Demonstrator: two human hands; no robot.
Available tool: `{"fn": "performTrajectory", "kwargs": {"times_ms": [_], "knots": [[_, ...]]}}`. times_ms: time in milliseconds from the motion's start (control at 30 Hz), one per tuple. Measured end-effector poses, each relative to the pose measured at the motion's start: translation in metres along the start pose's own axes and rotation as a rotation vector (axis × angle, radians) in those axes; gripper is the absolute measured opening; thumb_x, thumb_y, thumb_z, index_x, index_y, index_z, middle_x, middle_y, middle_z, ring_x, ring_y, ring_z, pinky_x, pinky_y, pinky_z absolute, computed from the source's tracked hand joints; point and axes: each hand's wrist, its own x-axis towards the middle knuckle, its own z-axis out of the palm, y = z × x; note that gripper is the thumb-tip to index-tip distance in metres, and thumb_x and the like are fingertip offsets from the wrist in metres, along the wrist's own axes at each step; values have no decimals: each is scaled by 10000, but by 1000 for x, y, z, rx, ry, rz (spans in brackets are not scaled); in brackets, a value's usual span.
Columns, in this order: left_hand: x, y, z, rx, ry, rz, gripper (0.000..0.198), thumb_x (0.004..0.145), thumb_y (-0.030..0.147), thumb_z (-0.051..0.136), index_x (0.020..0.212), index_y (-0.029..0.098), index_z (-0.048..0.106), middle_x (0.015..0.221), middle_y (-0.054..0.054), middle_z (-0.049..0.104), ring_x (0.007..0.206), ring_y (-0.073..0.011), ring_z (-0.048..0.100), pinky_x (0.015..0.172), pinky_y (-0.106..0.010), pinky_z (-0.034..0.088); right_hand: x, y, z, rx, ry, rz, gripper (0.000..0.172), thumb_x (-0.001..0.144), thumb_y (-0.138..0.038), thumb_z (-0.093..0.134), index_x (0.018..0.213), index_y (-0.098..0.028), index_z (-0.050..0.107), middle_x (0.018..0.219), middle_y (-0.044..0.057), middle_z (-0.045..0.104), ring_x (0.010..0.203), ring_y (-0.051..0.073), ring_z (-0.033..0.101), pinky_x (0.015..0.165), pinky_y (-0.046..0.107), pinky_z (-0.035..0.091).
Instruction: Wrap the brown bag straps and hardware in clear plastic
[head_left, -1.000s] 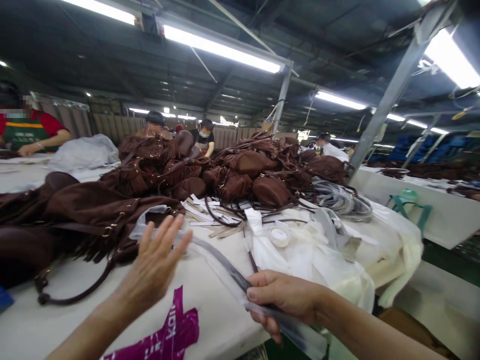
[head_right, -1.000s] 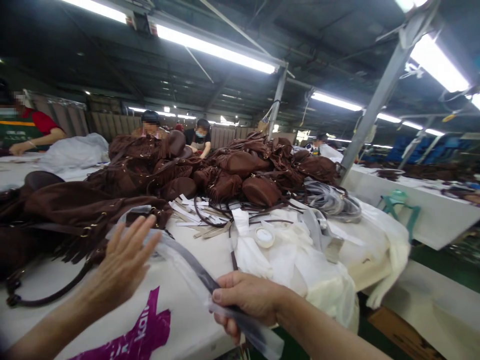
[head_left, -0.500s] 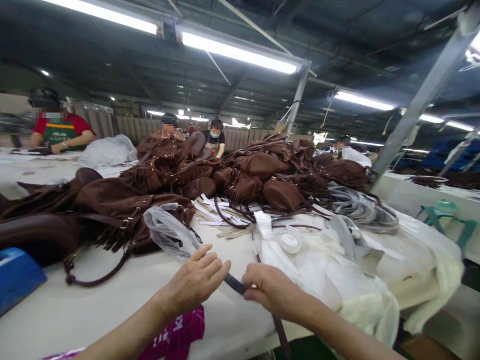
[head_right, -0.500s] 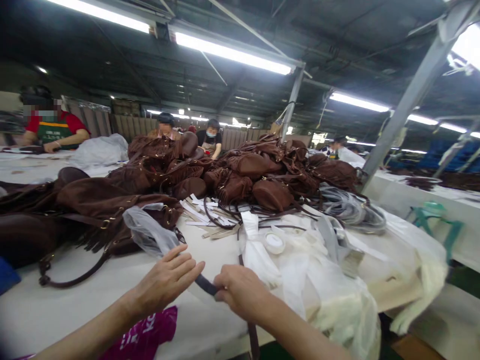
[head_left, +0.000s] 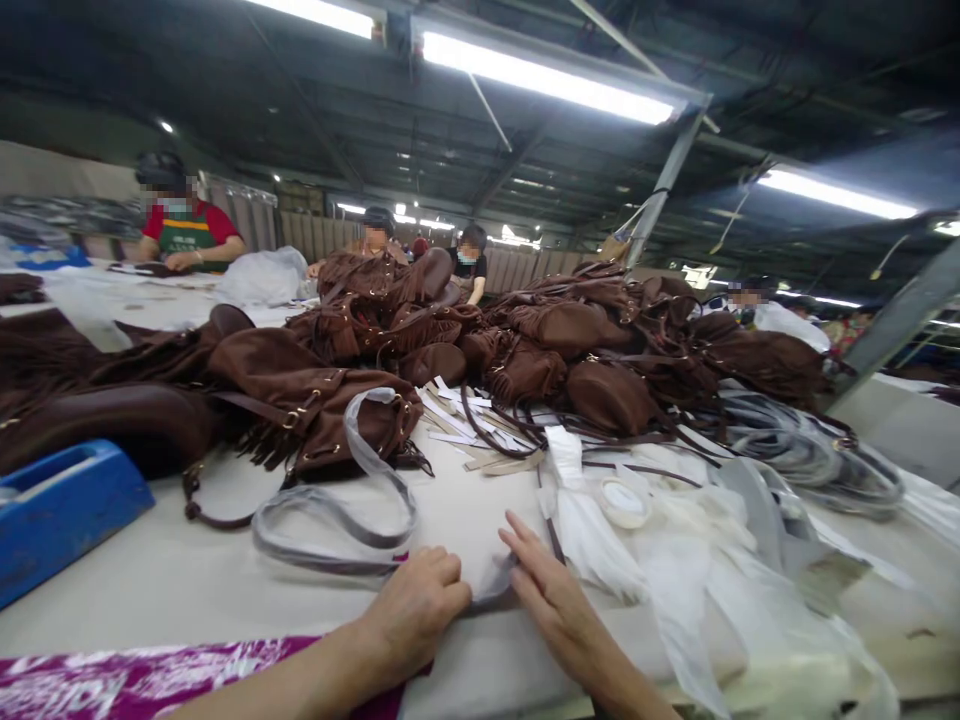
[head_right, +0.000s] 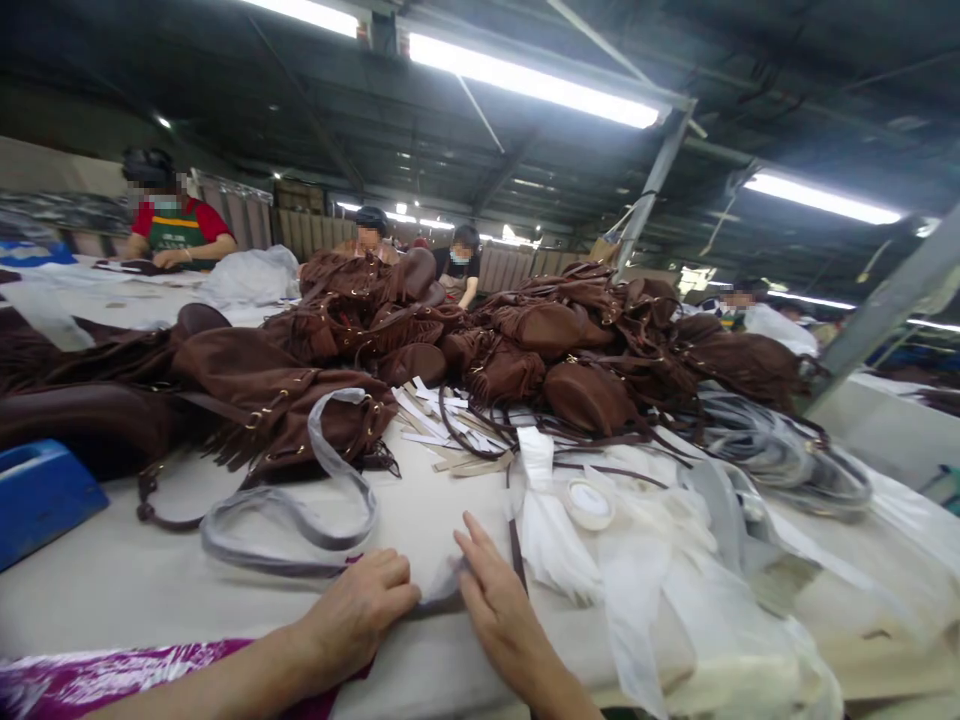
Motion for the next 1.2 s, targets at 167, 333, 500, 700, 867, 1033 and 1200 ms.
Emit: {"fn": "performTrajectory", "kwargs": {"times_ms": [167,333,500,700,867,1033,1200], "knots": [[2,1,-2,-3,-32,21,48,836,125,551,828,171,559,883,-53,579,786,-198,491,677,-312,386,9,-14,19,103,378,115,600,865,-240,429,1452,-186,317,1536,110,272,1381,250,315,1120,476,288],[2,4,-4,7,-27,23,65,860,136,527,889,168,575,885,-50,586,787,-201,502,680,-317,413,24,-27,37,367,510,284,612,824,-320,519,1392,-130,393,1237,163,620,1062,268,634,903,391,508],[0,2,-1,-26,22,49,45,842,142,549,860,176,574,857,-45,585,770,-191,507,680,-307,409,27,-25,28,162,225,148,198,822,-208,489,917,-193,662,895,68,709,843,229,647,807,337,485],[-3,-3,7,-178,90,-114,181,812,69,535,958,175,552,905,-39,615,832,-195,539,736,-305,421,32,-25,-2,-231,-41,-153,260,770,-7,433,786,-192,616,755,27,616,783,193,541,707,292,401],[3,-11,1,-193,127,-74,99,856,102,537,910,182,558,858,-15,605,802,-161,539,696,-261,405,40,-25,-10,-409,-251,-406,283,766,35,459,745,-194,624,734,16,623,727,178,489,666,279,357],[11,-13,-13,48,118,284,156,938,151,444,858,173,575,805,-20,585,733,-163,496,643,-293,365,45,-23,-13,-393,-295,-391,301,764,42,468,759,-200,646,778,16,641,749,174,498,655,262,363],[19,-13,-21,93,87,381,158,950,149,436,874,182,571,912,-34,592,780,-164,490,680,-313,380,50,-18,-16,-212,-334,-388,288,719,57,471,669,-191,609,708,-2,600,729,162,506,680,249,386]]}}
